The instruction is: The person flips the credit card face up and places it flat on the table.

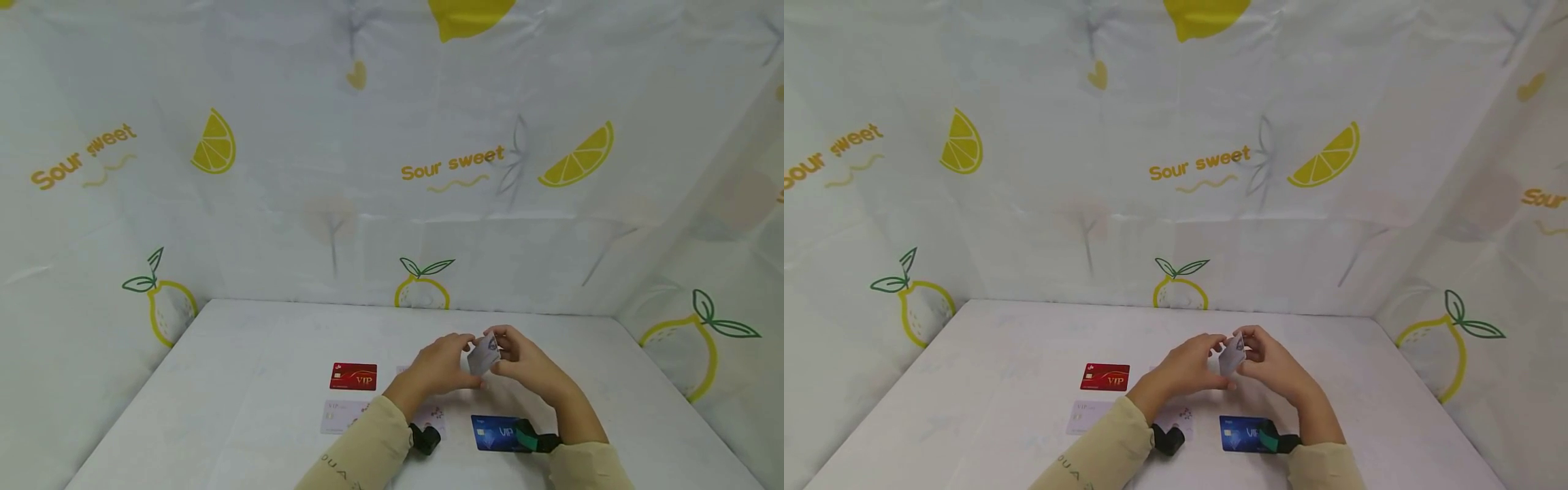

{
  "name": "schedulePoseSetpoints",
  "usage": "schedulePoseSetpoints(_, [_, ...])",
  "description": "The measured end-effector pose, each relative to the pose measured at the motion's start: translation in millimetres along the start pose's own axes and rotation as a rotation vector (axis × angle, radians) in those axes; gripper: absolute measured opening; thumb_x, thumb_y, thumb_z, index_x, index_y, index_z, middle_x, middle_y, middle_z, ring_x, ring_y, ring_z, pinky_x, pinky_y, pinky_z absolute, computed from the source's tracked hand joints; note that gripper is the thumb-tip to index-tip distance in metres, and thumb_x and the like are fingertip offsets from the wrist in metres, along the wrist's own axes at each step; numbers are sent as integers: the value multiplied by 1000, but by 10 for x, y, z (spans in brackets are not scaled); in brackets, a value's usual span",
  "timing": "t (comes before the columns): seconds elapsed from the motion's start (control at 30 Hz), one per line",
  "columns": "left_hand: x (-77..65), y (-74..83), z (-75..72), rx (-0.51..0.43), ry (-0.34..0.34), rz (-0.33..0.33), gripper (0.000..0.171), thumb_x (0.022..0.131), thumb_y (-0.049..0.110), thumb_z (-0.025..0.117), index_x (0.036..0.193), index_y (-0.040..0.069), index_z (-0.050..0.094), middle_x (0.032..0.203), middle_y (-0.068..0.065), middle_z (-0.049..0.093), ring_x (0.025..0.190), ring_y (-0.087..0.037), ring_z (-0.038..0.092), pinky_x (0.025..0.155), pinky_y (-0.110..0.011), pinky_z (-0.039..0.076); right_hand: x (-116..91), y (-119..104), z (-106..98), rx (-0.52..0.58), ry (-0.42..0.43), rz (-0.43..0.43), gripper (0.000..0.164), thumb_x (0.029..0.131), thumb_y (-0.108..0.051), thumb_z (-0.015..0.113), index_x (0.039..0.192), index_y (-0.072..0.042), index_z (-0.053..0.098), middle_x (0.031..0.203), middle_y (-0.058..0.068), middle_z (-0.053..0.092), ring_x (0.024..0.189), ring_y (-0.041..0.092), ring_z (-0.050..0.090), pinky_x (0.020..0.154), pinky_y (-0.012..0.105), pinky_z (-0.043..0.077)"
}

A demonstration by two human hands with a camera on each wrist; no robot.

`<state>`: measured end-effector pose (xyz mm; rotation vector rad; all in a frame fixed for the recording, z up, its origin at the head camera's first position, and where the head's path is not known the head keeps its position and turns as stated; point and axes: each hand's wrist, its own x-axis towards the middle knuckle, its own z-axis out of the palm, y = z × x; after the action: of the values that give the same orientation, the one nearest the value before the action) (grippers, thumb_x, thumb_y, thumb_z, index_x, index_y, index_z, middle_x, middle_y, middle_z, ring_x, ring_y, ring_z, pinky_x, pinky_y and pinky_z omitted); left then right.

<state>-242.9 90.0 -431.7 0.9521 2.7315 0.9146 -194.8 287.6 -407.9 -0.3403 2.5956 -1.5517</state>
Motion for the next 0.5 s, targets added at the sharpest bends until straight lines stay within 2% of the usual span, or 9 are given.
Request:
schedulePoseSetpoints(0.33, [-4,19,-2,-33,-27,-74,62,75,53,80,126,24,61,117,11,63,100,-6,58,89,-31,51,-29,-3,-41,66,-2,-25,57,86,-5,61,136,-4,35,142,23,51,128,38,50,91,39,49])
schedulePoseSetpoints(0.5, [-5,3,-12,16,-37,-73,60,74,55,80,120,21,64,107,12,63,90,-5,57,82,-28,51,-22,11,-57,78,-22,-22,65,88,-5,63,144,-12,31,144,22,49,130,35,49,91,37,50])
